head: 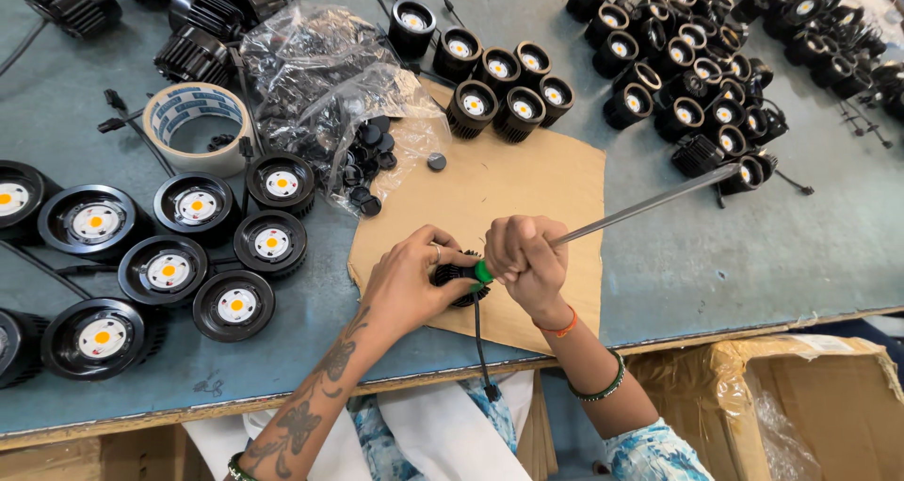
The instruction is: The person assembles small black LED light units on a workbench. They insert a small black cap into the center of each unit, then use a green-handled screwdriver to tighten a screw. Completed units are placed in a growing pile on the table.
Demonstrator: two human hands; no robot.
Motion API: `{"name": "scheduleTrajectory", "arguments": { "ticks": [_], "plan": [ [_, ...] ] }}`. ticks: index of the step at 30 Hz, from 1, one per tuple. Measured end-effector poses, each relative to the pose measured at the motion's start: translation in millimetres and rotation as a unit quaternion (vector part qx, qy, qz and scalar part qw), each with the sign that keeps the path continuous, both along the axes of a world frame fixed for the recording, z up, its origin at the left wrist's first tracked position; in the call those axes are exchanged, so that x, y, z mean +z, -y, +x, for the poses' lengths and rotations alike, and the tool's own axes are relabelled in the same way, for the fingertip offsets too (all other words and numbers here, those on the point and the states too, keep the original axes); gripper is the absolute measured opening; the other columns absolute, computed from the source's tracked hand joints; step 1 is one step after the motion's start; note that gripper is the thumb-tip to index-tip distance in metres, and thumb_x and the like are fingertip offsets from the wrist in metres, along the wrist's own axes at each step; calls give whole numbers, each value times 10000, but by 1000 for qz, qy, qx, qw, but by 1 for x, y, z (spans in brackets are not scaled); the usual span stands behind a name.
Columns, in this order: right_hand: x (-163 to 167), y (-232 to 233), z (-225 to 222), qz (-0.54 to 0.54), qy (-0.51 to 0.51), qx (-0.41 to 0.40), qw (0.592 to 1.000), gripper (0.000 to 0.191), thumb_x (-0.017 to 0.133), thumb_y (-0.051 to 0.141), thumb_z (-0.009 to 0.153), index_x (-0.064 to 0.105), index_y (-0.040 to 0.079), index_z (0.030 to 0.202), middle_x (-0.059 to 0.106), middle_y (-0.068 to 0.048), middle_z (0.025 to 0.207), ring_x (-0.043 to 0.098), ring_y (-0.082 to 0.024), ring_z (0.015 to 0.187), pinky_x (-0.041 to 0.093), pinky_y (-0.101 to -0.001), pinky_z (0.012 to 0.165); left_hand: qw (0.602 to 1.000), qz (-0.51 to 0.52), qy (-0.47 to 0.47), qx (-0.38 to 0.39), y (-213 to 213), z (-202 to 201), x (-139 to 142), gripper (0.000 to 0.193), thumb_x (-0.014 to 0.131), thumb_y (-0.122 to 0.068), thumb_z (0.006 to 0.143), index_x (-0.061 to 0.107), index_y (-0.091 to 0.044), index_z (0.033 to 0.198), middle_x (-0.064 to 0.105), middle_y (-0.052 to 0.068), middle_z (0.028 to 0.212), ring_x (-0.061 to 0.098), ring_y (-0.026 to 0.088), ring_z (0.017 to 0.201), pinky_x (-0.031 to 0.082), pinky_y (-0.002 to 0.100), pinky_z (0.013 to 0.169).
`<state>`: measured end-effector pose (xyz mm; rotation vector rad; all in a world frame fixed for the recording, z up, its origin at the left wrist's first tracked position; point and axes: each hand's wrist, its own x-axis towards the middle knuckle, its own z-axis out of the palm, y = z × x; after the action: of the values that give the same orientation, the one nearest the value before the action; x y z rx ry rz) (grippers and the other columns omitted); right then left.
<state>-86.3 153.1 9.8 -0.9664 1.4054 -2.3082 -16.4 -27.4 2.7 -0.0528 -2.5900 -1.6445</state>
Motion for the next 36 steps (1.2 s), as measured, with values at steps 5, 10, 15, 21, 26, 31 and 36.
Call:
{"name": "scheduleTrajectory", "arguments": {
  "ticks": [5, 10, 15, 21, 26, 31, 36],
  "plan": [
    [6, 3, -1, -20, -29, 0, 999, 494, 462, 271, 1112, 384, 58, 674, 396, -39, 597, 332, -107, 490, 317, -260, 435, 1000, 19, -6, 17, -2, 4, -2, 288, 859, -315, 701, 837, -252, 981, 715, -19, 1050, 722, 221, 954, 562, 374, 822],
    [27, -10, 1, -87, -55, 17, 995, 496, 473, 314, 1118, 397, 76, 689, 388, -33, 617, 332, -107, 510, 309, -261, 468, 1000, 2, 13, 7, 0, 2, -2, 288, 861, -302, 687, 839, -269, 972, 705, -20, 1046, 708, 229, 960, 557, 382, 826],
    [0, -6, 6, 10, -38, 1, 999, 488, 465, 240, 1111, 412, 70, 657, 416, -40, 583, 340, -128, 470, 312, -269, 435, 998, -31, 45, -6, 1, -2, 5, 283, 869, -304, 672, 838, -270, 951, 705, -28, 1046, 702, 231, 969, 550, 392, 824],
    [28, 4, 7, -38, -77, 19, 996, 419, 498, 224, 1070, 393, 83, 690, 403, -49, 593, 328, -145, 490, 304, -288, 454, 997, -52, 52, -21, 4, -3, 9, 289, 879, -314, 670, 835, -291, 955, 702, -24, 1020, 691, 229, 984, 545, 388, 843],
    [64, -11, 16, -162, -57, -3, 985, 493, 493, 246, 1100, 402, 121, 632, 436, -16, 551, 369, -101, 432, 343, -255, 439, 998, -40, 40, -29, 4, -5, 3, 286, 878, -280, 662, 839, -269, 945, 704, -9, 1016, 699, 231, 981, 550, 375, 863],
    [10, 0, 10, 40, -20, -13, 999, 446, 472, 197, 1085, 419, 79, 658, 398, -45, 565, 321, -128, 464, 299, -283, 443, 998, -38, 49, -26, 7, -5, 11, 287, 883, -262, 646, 839, -259, 931, 693, -5, 1015, 681, 245, 974, 536, 395, 835],
    [23, -20, 5, -68, -70, 4, 995, 382, 520, 214, 1047, 398, 101, 703, 366, -32, 570, 319, -141, 486, 303, -301, 477, 999, -30, 13, -35, 9, -5, 14, 298, 888, -228, 613, 829, -223, 906, 700, 9, 992, 687, 246, 983, 541, 393, 848]
  ]
}}
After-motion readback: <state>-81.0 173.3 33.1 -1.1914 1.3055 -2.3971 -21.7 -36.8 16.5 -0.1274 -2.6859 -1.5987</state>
